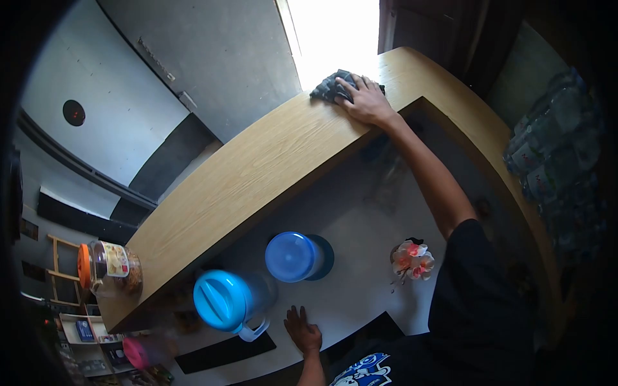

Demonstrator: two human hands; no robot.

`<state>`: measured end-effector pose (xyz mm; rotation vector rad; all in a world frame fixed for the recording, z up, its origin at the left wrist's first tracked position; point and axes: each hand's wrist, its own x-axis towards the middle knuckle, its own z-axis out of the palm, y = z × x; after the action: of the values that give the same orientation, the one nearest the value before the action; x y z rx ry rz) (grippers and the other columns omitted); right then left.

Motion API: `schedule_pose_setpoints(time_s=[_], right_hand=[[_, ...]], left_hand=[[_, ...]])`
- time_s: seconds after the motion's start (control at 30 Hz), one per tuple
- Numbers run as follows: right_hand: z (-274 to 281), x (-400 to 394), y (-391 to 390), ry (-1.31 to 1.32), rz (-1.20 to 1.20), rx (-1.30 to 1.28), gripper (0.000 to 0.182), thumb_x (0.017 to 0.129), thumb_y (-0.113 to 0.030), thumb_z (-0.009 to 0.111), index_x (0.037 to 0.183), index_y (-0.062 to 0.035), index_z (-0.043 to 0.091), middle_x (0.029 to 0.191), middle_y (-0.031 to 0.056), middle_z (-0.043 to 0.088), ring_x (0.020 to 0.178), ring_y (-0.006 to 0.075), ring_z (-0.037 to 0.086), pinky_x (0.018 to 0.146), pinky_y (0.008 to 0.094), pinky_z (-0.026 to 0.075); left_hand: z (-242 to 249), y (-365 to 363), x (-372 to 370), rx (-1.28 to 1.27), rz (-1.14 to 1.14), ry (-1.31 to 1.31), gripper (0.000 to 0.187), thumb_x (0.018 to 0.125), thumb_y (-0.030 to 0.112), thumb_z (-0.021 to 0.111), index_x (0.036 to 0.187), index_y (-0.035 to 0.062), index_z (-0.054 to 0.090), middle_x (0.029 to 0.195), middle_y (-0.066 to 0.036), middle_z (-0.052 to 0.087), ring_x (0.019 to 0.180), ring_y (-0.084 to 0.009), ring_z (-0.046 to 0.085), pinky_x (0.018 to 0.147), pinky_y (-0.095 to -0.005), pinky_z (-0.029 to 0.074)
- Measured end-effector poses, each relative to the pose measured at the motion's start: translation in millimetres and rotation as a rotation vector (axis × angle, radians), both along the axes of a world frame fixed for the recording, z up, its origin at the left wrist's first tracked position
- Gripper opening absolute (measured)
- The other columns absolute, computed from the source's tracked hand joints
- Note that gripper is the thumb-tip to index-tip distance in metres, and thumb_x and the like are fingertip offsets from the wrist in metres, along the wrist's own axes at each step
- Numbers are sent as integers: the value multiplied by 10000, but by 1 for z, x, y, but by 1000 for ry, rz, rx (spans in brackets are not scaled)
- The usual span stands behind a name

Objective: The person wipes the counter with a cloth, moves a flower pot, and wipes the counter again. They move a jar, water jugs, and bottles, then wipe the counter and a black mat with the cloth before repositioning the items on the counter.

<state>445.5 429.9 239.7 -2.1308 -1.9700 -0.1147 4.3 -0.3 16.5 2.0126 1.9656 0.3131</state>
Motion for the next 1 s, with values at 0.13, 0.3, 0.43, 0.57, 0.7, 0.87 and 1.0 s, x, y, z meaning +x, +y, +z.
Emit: schedule_pose_setpoints(time_s=[0.13, 0.3, 0.43, 0.57, 0.7, 0.87, 1.0], right_hand=[[3, -66, 30, -25, -14, -22, 679, 1012, -592, 375, 1594, -256, 279, 1640, 201, 220, 1512, 405, 205, 1239, 517, 158], [4, -195, -7, -21, 247, 3, 652, 1029, -515, 384, 1603, -235, 253, 1654, 195, 180, 1523, 401, 167, 1258, 515, 109], [5, -259, -58, 91, 460, 94, 656, 1011, -487, 468, 1585, -215, 307, 1642, 207, 217, 1519, 421, 171, 1253, 510, 126], [1, -277, -103, 110, 619, 125, 662, 984, -436, 535, 1578, -237, 323, 1632, 197, 251, 1512, 406, 202, 1246, 513, 151], [11, -273, -133, 34, 595, 53, 698, 948, -343, 598, 1579, -248, 316, 1627, 177, 268, 1493, 402, 247, 1237, 513, 196], [8, -266, -110, 56, 364, 18, 655, 992, -429, 530, 1581, -247, 308, 1610, 199, 285, 1470, 434, 268, 1216, 527, 221], [-4, -276, -53, 34, 229, 23, 653, 992, -496, 496, 1578, -268, 320, 1637, 193, 239, 1493, 420, 234, 1229, 522, 167]], left_hand=[[3, 3, -1, 5, 0, -13, 639, 757, 64, 589, 1392, 111, 544, 1525, -182, 435, 1446, -378, 360, 1211, -563, 226], [5, 0, -2, 51, -10, -42, 637, 759, 66, 598, 1393, 110, 544, 1519, -180, 443, 1442, -380, 365, 1206, -563, 235], [6, 1, -5, 64, -31, -67, 643, 773, 70, 594, 1411, 111, 533, 1529, -175, 435, 1445, -382, 361, 1203, -566, 235], [2, -5, -14, 97, -69, -140, 664, 794, 79, 589, 1451, 126, 506, 1560, -156, 408, 1451, -380, 355, 1204, -567, 226], [-13, -6, -28, 151, -138, -194, 626, 807, 127, 616, 1425, 105, 524, 1546, -156, 422, 1445, -364, 369, 1190, -570, 264], [-10, -13, -68, 113, -337, -249, 592, 835, 128, 640, 1414, 76, 528, 1517, -165, 456, 1424, -350, 407, 1180, -513, 325], [6, -20, -103, 98, -470, -305, 582, 837, 111, 634, 1408, 67, 529, 1510, -163, 461, 1411, -333, 427, 1177, -481, 347]])
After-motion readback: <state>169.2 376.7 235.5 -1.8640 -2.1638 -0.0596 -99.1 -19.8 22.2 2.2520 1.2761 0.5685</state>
